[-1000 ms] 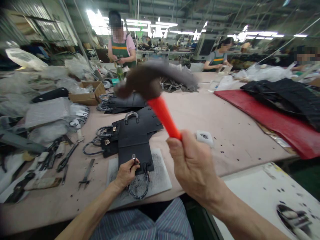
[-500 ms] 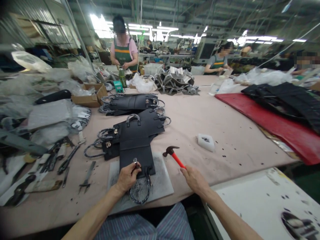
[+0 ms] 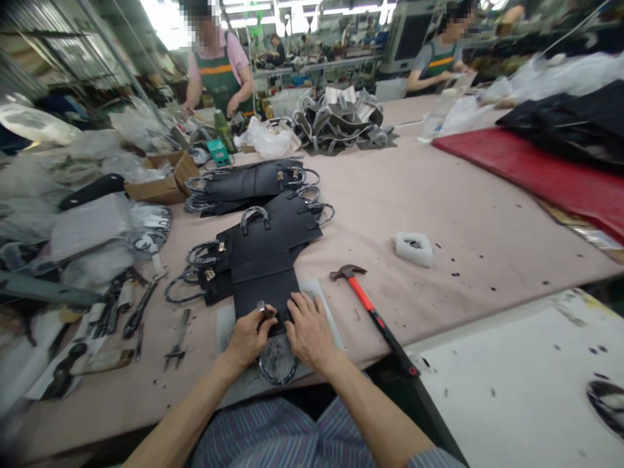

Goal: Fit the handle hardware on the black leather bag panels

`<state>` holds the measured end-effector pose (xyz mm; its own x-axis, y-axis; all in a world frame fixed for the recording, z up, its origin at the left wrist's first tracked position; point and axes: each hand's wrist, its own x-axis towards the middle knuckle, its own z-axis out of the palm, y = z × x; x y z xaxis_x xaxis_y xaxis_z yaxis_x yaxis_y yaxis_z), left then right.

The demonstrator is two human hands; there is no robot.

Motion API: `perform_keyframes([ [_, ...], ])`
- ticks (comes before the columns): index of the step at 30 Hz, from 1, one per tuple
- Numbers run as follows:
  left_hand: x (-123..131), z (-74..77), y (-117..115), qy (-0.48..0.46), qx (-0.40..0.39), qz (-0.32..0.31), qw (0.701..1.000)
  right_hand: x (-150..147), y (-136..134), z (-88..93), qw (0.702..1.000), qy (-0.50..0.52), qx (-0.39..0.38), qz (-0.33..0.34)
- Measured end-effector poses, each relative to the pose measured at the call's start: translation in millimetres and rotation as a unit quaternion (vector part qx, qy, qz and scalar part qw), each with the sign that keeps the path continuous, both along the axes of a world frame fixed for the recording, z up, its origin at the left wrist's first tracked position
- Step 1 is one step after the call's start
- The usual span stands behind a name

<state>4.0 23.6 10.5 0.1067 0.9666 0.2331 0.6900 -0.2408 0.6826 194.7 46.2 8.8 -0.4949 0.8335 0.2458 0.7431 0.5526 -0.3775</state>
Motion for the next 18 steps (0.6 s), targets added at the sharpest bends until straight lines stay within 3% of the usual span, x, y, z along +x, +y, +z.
perform_keyframes([
  [4,9.6,8.7,2.1,0.019,-0.037,-0.066,0.997,2.0,-2.1,-12.3,1.000,0.006,0.003,0.001],
  [5,10.9,8.7,4.4,-0.019,-0.046,-0.042,0.998,3.3,-1.2,-13.3,1.000,0.005,0.004,0.003],
  [7,7.9,6.6,10.3,-0.160,-0.057,0.073,0.983,4.6,0.7,-13.8,1.000,0.000,0.008,0.006],
  [10,-14.9,3.3,15.8,-0.392,-0.066,0.245,0.885,4.1,1.8,-13.9,1.000,-0.008,0.011,0.009],
  [11,-26.8,3.3,14.6,-0.427,-0.074,0.273,0.859,3.8,1.7,-14.3,1.000,-0.010,0.011,0.010],
  [12,-39.8,4.0,11.4,-0.429,-0.089,0.286,0.852,3.7,1.7,-14.9,1.000,-0.012,0.012,0.011],
  [14,-66.6,7.1,-0.5,-0.353,-0.130,0.301,0.876,3.6,1.6,-16.6,1.000,-0.013,0.014,0.011],
  [18,-106.2,13.8,-31.9,-0.049,-0.161,0.315,0.934,4.2,2.0,-19.8,1.000,-0.013,0.017,0.011],
])
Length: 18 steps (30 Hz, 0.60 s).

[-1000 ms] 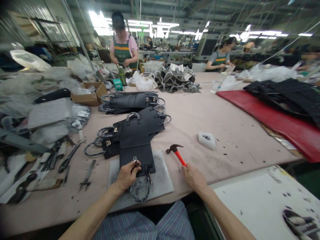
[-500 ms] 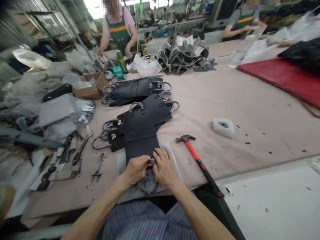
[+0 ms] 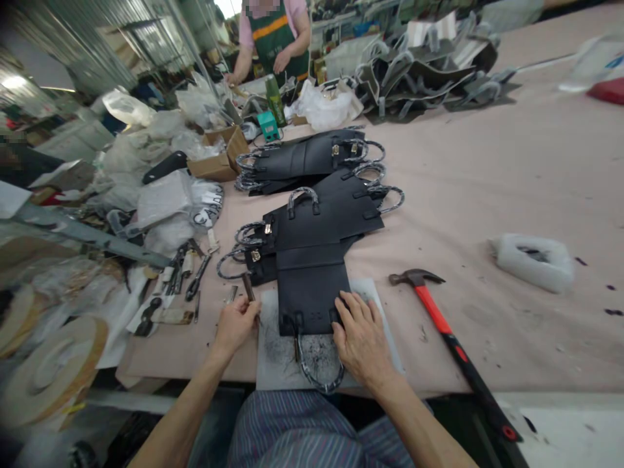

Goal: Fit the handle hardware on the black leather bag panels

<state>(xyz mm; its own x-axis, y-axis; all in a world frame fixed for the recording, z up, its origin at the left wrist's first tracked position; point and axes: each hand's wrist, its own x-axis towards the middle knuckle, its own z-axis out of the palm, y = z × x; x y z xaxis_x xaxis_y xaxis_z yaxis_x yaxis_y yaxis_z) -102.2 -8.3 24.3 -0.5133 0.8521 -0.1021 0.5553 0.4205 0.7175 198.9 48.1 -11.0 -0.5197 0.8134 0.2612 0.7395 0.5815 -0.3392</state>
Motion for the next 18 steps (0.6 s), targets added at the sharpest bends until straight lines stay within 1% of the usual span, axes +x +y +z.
perform_keyframes([
  [1,-5.4,0.8,-6.4,0.075,-0.016,-0.014,0.997,0.1,0.1,-0.4,1.000,0.000,-0.001,0.000],
  [3,-11.5,1.7,-15.7,0.195,-0.050,-0.041,0.979,0.2,0.1,-0.9,1.000,-0.001,-0.002,-0.001],
  [5,-14.2,3.6,-20.6,0.258,-0.096,-0.054,0.960,0.1,0.0,-0.8,1.000,-0.001,-0.001,-0.003],
  [7,-18.0,8.0,-22.4,0.286,-0.147,-0.038,0.946,-0.2,0.0,-0.6,1.000,-0.001,0.003,-0.004],
  [10,-33.8,18.0,-23.3,0.307,-0.186,0.022,0.933,-0.6,-0.2,-0.5,1.000,0.001,0.012,-0.003],
  [13,-64.4,25.9,-26.1,0.323,-0.195,0.077,0.923,-0.7,-0.3,-2.1,1.000,0.005,0.025,-0.003],
  [15,-88.6,27.8,-29.1,0.324,-0.215,0.113,0.914,-0.7,-0.1,-4.2,0.999,0.009,0.033,-0.002],
  [16,-100.2,27.7,-30.4,0.319,-0.231,0.123,0.911,-0.7,0.2,-5.3,0.999,0.010,0.036,-0.001],
  [18,-120.3,26.0,-31.3,0.302,-0.265,0.118,0.908,-0.9,0.7,-6.7,0.999,0.013,0.037,0.000],
])
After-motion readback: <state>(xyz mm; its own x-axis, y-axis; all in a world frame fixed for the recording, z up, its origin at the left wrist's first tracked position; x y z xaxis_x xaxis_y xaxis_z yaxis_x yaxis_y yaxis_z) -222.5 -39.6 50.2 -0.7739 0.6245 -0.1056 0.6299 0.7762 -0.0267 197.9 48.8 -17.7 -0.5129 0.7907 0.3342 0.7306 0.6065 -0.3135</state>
